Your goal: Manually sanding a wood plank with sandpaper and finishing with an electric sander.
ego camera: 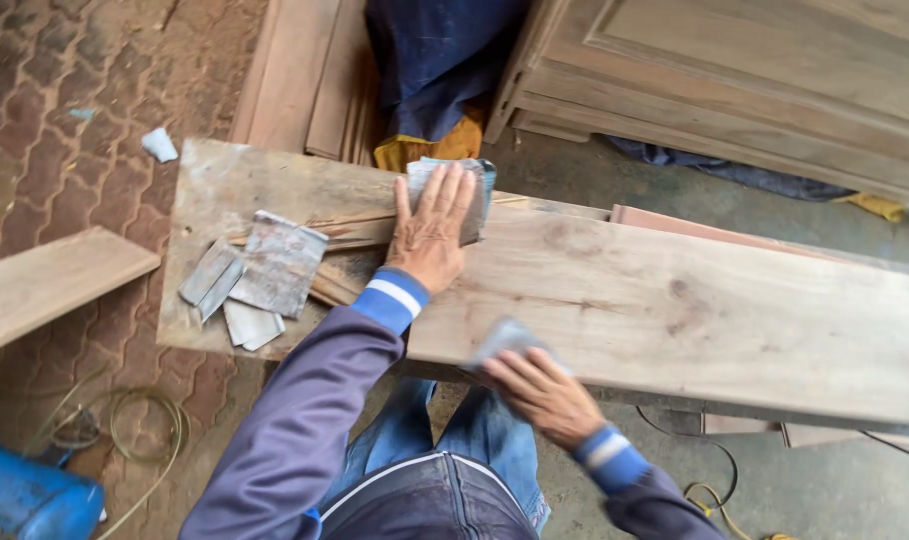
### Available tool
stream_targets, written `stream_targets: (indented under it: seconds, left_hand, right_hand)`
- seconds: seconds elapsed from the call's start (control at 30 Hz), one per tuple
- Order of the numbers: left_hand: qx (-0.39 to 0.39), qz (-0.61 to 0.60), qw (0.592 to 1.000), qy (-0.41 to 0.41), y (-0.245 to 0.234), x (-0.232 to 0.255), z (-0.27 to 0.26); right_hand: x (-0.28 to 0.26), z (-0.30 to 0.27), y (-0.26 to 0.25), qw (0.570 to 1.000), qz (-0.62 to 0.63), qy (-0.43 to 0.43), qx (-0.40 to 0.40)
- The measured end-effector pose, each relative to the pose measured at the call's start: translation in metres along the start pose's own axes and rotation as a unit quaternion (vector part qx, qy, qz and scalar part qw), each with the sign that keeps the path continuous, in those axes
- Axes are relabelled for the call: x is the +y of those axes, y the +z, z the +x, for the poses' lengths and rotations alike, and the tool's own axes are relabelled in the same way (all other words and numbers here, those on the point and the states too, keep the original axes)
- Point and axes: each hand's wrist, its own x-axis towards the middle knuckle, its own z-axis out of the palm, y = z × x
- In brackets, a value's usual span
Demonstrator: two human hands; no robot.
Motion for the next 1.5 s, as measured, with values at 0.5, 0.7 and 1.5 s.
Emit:
stream_targets:
  seconds: [0.5, 0.7, 1.5]
  left_hand:
    - [-0.019, 0.018, 0.996, 0.081, -0.014, 0.036, -0.028]
    - [-0.070, 0.022, 0.988, 0.137, -0.009, 0.049, -0.048]
    - [0.018, 0.005, 0.988, 0.154, 0.018, 0.032, -0.048]
  right_hand:
    - [-0.033, -0.049, 0.025, 0.946, 0.054, 0.281, 0.153]
    - [-0.027, -0.120, 0.039, 0.791, -0.010, 0.548, 0.273]
    - [-0.025, -0.036, 0.052, 0.605, 0.108, 0.665, 0.424]
